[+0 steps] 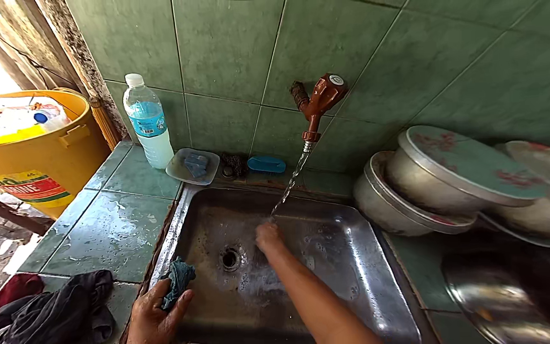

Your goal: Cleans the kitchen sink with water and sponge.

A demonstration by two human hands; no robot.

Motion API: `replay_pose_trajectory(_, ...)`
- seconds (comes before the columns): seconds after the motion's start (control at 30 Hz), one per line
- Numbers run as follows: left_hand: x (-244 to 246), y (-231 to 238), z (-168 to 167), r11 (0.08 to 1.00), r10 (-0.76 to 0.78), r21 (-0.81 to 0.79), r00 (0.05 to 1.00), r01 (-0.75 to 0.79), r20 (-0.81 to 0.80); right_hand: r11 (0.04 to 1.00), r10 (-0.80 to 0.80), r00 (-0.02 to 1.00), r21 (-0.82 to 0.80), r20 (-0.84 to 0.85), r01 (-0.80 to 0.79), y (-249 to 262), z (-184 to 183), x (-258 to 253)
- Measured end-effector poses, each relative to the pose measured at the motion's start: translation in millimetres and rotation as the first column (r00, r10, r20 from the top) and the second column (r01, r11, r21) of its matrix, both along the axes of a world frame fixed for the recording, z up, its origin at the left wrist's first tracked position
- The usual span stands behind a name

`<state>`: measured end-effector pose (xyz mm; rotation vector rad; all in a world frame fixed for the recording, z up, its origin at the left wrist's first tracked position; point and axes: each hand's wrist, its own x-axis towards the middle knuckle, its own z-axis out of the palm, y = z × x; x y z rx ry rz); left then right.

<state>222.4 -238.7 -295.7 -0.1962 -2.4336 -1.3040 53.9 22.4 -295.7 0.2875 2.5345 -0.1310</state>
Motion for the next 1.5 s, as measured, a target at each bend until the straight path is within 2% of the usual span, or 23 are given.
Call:
replay_pose_trajectory(0.07, 2, 1, 2, 1.000, -0.001, -0.018, 1.000, 0.001, 0.015, 0.993, 0.095, 0.994, -0.057, -0.055, -0.099, -29, -5, -5)
replay_pose_trajectory(0.13, 2, 1, 5, 0.999, -0.006, -0.045, 0.999, 0.007, 0.034, 0.968, 0.224, 0.963, -0.079, -0.152, -0.238, -27, -16, -14)
replay_pose_trajectory(0.23, 4, -2, 5, 0.997, -0.025, -0.071, 0.998, 0.029, 0.057, 0.920, 0.345, 0.881, -0.068, -0.325, -0.386, 31, -41, -19)
replay_pose_trajectory(0.33, 5, -2, 5, 0.996, -0.030, -0.078, 0.998, 0.035, 0.063, 0.945, 0.305, 0.847, 0.028, -0.436, -0.325, 108, -46, -4)
replay_pose_trajectory(0.43, 6, -1, 5, 0.995, -0.011, -0.101, 0.998, 0.016, 0.057, 0.958, 0.276, 0.898, 0.169, -0.343, -0.230, 175, -28, 10)
replay_pose_trajectory(0.53, 6, -1, 3, 0.992, 0.013, -0.128, 0.999, -0.009, 0.031, 0.918, 0.313, 0.929, 0.315, -0.199, -0.242, 227, -16, 24)
replay_pose_trajectory(0.67, 4, 2, -2, 0.989, 0.048, -0.140, 0.999, -0.049, -0.008, 0.916, 0.291, 0.957, 0.289, -0.008, -0.276, 249, -7, 61)
replay_pose_trajectory(0.8, 5, 5, 0, 0.993, 0.050, -0.105, 0.998, -0.053, -0.035, 0.962, 0.171, 0.970, 0.182, 0.172, -0.202, 233, 8, 126)
replay_pose_trajectory(0.97, 5, 8, 0, 0.993, 0.074, -0.094, 0.996, -0.079, -0.052, 0.985, 0.100, 0.906, 0.090, 0.411, -0.149, 212, 23, 173)
replay_pose_trajectory(1.03, 5, 9, -1, 0.993, 0.084, -0.082, 0.995, -0.087, -0.047, 0.991, 0.125, 0.924, 0.003, 0.361, -0.136, 194, 22, 174)
replay_pose_trajectory(1.1, 4, 9, -2, 0.993, 0.092, -0.072, 0.995, -0.094, -0.032, 0.979, 0.191, 0.953, -0.119, 0.235, -0.167, 156, 13, 168)
replay_pose_trajectory(1.23, 3, 8, -4, 0.991, 0.103, -0.079, 0.995, -0.104, -0.016, 0.926, 0.308, 0.950, -0.244, 0.042, -0.290, 39, -6, 138)
replay_pose_trajectory(1.33, 1, 6, -4, 0.992, 0.088, -0.094, 0.996, -0.088, -0.002, 0.903, 0.342, 0.940, -0.276, -0.004, -0.330, -35, -8, 110)
replay_pose_trajectory(1.4, 2, 5, -4, 0.992, 0.077, -0.104, 0.997, -0.077, -0.002, 0.899, 0.365, 0.931, -0.259, -0.008, -0.354, -50, -13, 100)
replay_pose_trajectory(1.5, 2, 3, -5, 0.992, 0.059, -0.105, 0.998, -0.062, -0.031, 0.863, 0.401, 0.910, -0.288, -0.108, -0.415, -9, -28, 111)
